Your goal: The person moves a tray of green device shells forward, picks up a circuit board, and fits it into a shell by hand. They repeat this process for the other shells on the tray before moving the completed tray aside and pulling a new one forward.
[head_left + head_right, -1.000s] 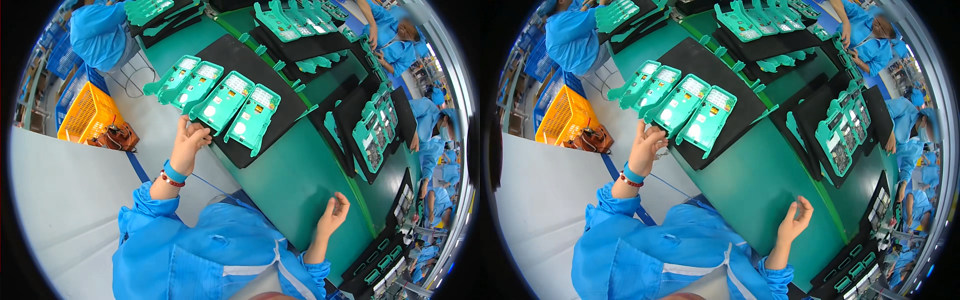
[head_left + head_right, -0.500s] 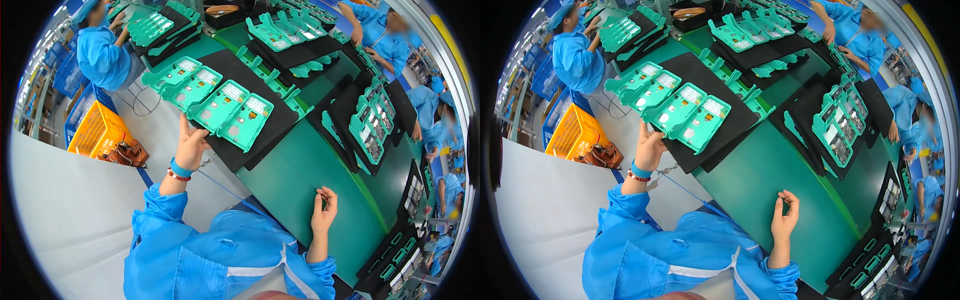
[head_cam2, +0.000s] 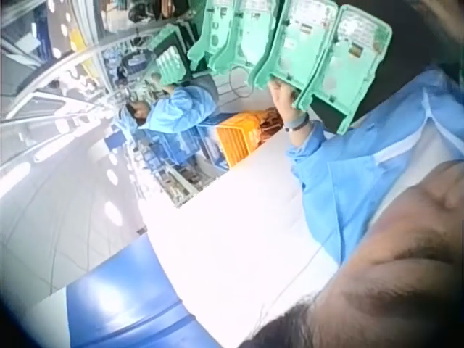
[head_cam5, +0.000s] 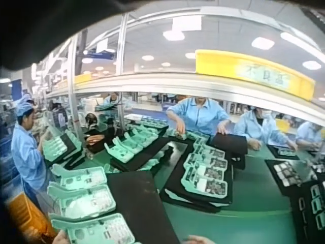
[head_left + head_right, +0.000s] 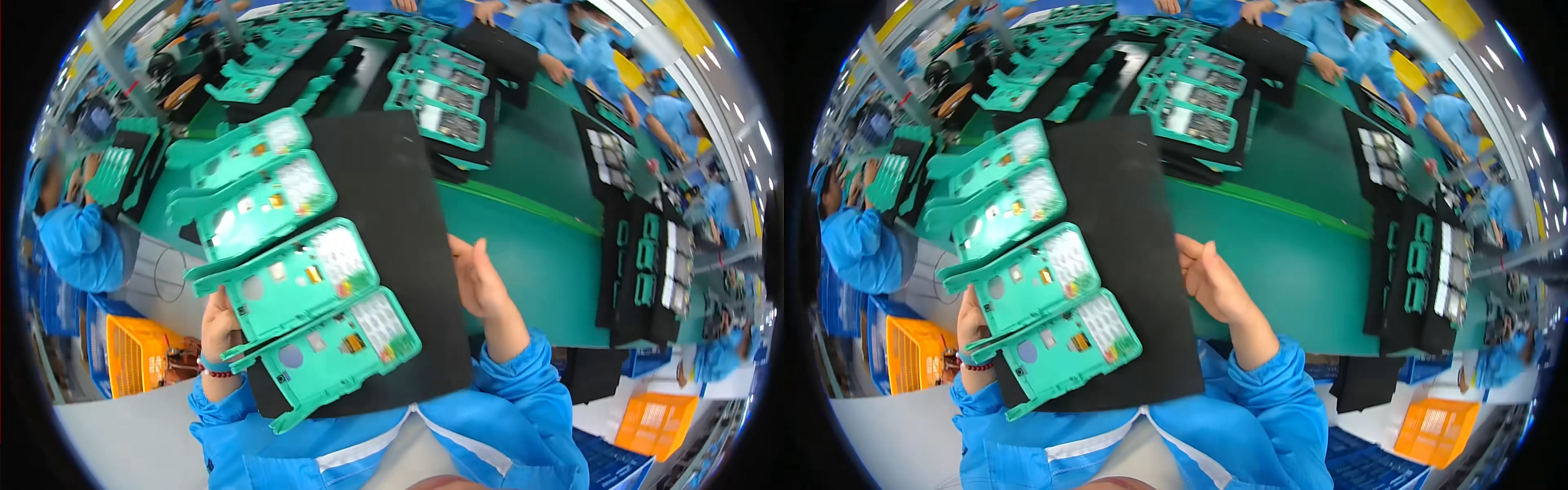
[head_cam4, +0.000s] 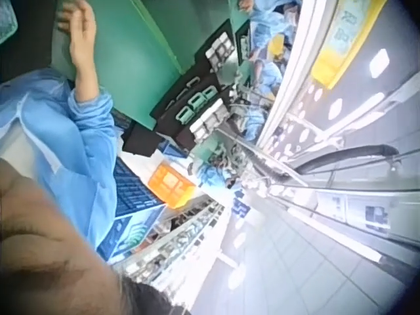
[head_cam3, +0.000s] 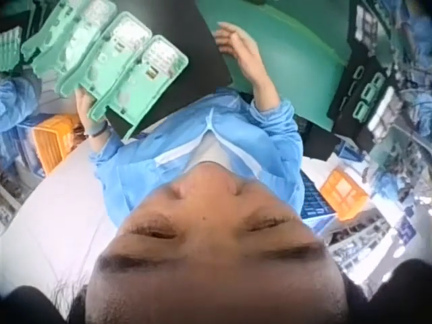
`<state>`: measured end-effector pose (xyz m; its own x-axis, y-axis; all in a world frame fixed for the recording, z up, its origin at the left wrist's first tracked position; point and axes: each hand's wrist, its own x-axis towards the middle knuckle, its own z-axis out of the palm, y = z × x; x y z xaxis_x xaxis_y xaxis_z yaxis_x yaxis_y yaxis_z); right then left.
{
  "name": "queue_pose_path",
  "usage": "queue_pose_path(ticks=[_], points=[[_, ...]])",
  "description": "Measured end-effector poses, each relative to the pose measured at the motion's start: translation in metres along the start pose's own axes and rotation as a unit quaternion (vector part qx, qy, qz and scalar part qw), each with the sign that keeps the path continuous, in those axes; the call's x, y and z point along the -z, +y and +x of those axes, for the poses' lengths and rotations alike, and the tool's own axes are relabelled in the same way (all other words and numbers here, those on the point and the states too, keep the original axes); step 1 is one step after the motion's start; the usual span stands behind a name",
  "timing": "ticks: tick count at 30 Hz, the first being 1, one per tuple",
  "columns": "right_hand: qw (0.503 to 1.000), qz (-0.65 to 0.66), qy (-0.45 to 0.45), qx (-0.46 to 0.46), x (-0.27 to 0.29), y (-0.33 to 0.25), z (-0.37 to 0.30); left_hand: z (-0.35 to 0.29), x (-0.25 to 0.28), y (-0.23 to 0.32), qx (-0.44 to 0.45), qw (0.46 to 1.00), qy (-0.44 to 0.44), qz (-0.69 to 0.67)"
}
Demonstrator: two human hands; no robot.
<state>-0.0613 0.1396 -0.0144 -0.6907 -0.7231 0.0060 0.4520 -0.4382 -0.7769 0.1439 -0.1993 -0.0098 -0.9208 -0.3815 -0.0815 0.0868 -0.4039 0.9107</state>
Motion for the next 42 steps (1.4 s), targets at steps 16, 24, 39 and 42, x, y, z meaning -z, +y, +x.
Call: queue_pose_path(ticks=[16, 24, 39, 42], points=[[0.873, 0.0, 0.433, 0.222, 0.065, 0.015, -0.202, 0.08, -0.191, -0.116, 0.267, 0.919, -0.237, -0.165], [0.957, -0.115, 0.206, -0.168, 0.053, 0.063, -0.182, 0.146, -0.198, -0.157, -0.305, 0.901, -0.06, 0.303], [0.511, -0.792, 0.312, 0.12, 0.085, 0.003, -0.14, 0.026, -0.24, -0.16, -0.278, 0.732, -0.253, 0.568], [0.54, -0.77, 0.293, 0.169, 0.075, 0.023, -0.147, 0.02, -0.215, -0.16, -0.291, 0.717, -0.277, 0.57]])
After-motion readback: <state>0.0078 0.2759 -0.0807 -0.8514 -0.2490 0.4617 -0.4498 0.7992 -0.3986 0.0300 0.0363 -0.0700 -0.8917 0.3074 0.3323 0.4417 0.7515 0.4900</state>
